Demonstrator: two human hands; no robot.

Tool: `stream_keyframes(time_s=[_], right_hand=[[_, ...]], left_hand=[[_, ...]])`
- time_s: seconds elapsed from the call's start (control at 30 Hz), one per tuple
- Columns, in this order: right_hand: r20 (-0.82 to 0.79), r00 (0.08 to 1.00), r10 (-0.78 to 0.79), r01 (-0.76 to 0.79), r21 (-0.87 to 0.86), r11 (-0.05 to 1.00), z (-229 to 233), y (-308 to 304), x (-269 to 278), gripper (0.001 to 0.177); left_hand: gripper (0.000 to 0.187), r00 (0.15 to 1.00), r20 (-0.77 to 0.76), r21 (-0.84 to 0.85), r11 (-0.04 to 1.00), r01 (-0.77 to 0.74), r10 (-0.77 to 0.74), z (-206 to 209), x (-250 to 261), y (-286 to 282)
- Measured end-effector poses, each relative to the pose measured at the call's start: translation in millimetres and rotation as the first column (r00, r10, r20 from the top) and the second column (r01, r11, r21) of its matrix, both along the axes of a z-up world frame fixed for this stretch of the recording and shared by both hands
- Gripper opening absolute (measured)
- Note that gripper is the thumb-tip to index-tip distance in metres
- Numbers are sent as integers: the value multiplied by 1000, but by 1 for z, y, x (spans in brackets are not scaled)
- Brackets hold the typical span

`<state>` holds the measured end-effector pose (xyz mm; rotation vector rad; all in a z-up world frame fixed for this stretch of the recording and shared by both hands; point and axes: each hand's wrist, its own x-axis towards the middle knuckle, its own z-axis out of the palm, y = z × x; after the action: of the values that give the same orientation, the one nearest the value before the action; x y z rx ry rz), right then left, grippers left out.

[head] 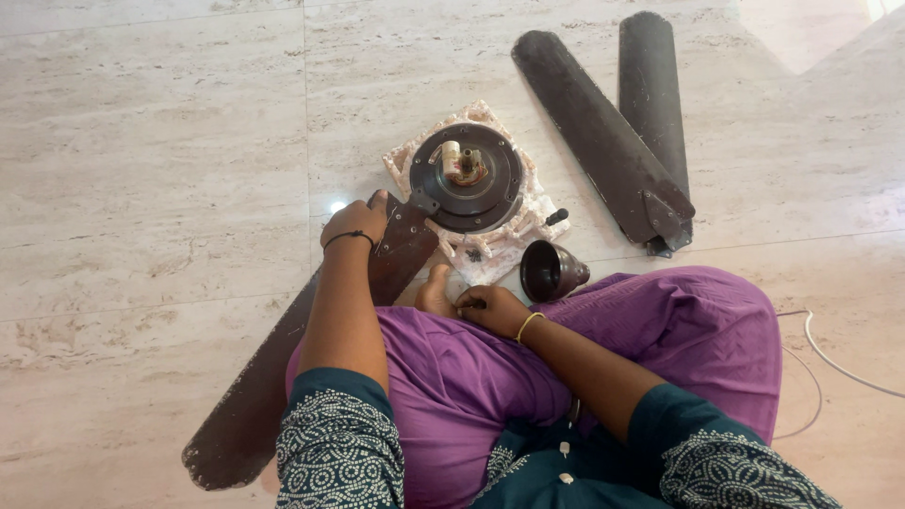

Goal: The person sits on the floor and uses a screwdriver to remove the screws holding the fan blades to the motor housing. They detach one blade and set it aside, then proceed to remove the second blade.

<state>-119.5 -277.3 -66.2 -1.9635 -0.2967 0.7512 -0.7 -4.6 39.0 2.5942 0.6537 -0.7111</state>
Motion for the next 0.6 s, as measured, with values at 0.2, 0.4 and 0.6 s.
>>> stream_keyframes(time_s=[0.2,0.4,0.6], right_hand=[[3,1000,2,-2,-4,1000,5,1,0,25],[-12,1000,0,0,20,1000,4,1,0,24],[16,1000,4,-5,6,1000,4,1,-1,24]], left_hand=[[75,999,-52,12,1000,12,-11,-3,1,1],[84,998,-43,41,998,52,-50,4,1,0],[92,999,-12,47,997,54,-53,20,0,0]])
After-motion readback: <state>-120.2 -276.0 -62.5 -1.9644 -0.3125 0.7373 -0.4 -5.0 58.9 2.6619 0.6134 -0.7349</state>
